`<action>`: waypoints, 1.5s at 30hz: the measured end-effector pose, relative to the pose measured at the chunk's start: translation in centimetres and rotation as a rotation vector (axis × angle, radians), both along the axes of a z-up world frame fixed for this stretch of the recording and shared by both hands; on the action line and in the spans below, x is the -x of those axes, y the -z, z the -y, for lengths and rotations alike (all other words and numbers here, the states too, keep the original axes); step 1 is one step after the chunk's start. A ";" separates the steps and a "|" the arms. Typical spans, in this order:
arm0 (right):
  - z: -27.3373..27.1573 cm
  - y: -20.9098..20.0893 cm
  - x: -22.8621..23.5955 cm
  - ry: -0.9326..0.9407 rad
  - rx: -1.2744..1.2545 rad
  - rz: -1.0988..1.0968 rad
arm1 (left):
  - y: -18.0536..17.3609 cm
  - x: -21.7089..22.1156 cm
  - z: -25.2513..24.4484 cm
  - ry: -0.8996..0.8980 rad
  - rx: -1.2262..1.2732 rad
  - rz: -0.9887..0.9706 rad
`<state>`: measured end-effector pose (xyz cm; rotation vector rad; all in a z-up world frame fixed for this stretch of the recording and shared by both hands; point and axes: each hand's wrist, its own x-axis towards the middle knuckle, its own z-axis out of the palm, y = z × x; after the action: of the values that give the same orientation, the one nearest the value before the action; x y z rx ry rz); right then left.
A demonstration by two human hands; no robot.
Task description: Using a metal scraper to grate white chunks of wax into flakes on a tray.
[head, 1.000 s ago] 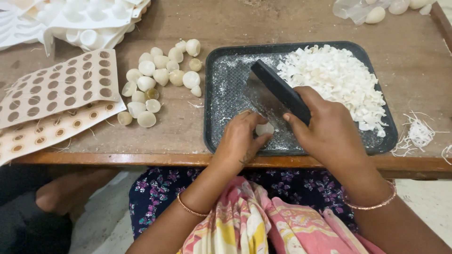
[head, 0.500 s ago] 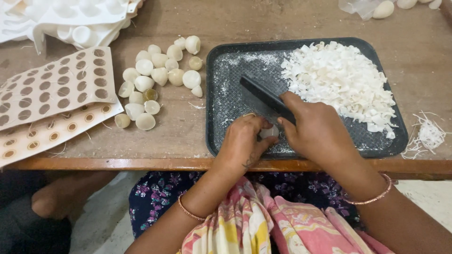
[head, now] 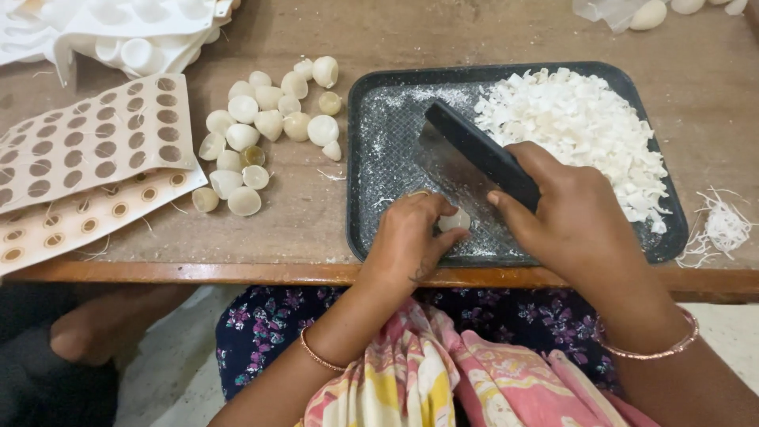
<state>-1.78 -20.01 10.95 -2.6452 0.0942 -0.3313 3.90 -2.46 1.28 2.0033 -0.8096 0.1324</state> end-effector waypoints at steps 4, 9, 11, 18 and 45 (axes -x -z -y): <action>-0.3 -0.2 -0.3 -0.014 0.013 -0.046 | 0.1 0.1 0.1 -0.009 -0.011 0.054; -0.4 1.0 -1.4 -0.144 0.158 0.040 | 0.1 -0.1 0.2 -0.003 0.003 0.041; -0.4 0.9 -2.3 -0.144 0.172 0.003 | 0.1 0.0 0.2 -0.010 0.008 0.041; -1.2 3.2 -4.4 -0.190 0.172 0.018 | 0.2 0.1 0.1 0.001 -0.001 0.058; -0.7 1.4 -1.7 -0.189 0.139 0.127 | -0.4 0.2 0.0 0.050 -0.043 0.017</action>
<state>-0.08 -19.30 9.53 -2.7337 -0.2265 -0.4552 3.68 -2.50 1.71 2.0232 -0.8793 0.1044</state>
